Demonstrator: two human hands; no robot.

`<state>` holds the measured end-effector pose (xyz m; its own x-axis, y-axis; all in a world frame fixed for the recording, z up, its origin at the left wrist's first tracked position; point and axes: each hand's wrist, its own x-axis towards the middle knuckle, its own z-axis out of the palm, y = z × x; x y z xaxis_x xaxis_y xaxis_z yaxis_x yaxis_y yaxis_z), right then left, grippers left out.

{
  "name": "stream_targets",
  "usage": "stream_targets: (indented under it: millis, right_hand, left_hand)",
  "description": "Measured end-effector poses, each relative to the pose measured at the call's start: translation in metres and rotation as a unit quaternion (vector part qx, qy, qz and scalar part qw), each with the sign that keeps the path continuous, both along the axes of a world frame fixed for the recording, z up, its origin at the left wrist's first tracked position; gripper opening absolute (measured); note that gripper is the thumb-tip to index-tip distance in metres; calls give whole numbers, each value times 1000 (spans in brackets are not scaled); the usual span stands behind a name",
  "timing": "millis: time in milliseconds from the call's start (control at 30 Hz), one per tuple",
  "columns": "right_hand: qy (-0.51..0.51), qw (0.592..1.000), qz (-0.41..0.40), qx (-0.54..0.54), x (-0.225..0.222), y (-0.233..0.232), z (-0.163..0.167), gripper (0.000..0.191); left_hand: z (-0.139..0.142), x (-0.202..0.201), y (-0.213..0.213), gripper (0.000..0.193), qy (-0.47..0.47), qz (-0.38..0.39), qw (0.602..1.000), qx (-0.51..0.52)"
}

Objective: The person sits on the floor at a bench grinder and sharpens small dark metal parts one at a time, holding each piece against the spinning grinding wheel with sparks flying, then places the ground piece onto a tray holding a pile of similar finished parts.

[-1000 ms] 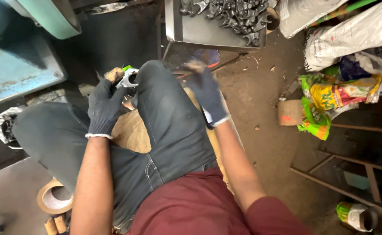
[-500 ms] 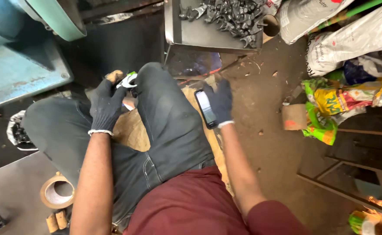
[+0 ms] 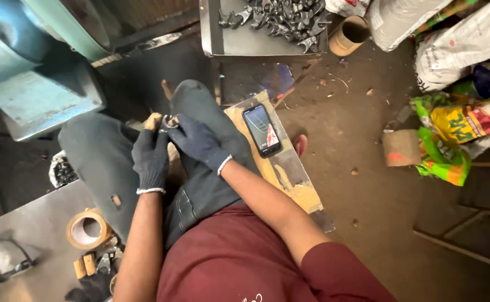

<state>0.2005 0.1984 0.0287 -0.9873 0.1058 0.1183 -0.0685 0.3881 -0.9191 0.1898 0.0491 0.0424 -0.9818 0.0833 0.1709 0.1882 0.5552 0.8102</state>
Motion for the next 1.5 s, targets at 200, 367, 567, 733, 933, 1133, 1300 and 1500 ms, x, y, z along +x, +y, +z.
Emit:
stream_targets:
  millis: [200,367,567,733,933,1133,1300,1500]
  right_hand:
    - [-28,994,34,-102,2,9,2,24]
    - [-47,991,69,-105,9,10,21,21]
    - [-11,997,76,-3,14,19,30,22]
    - [-14,998,63,-19,11,24,10,23]
    - [-20,1000,3,20,2,28,-4,23]
    - [-58,996,-26,68,-8,4,5,23]
    - [-46,998,47,16,-27,-38,5,23]
    - [-75,992,91,47,-38,2,7,25]
  left_hand:
    - [3,12,5,40,41,-9,998,44]
    - [16,20,0,30,2,24,997,-75]
    - [8,25,-4,26,77,-10,996,-45]
    - [-10,15,0,25,-60,6,994,-86]
    - [-11,-13,12,46,11,-127,989,69]
    - [11,-28,0,48,-208,-56,972,99]
    - [26,-25,-28,44,-215,73,923,311]
    - [13,-25,-17,40,-168,33,948,268]
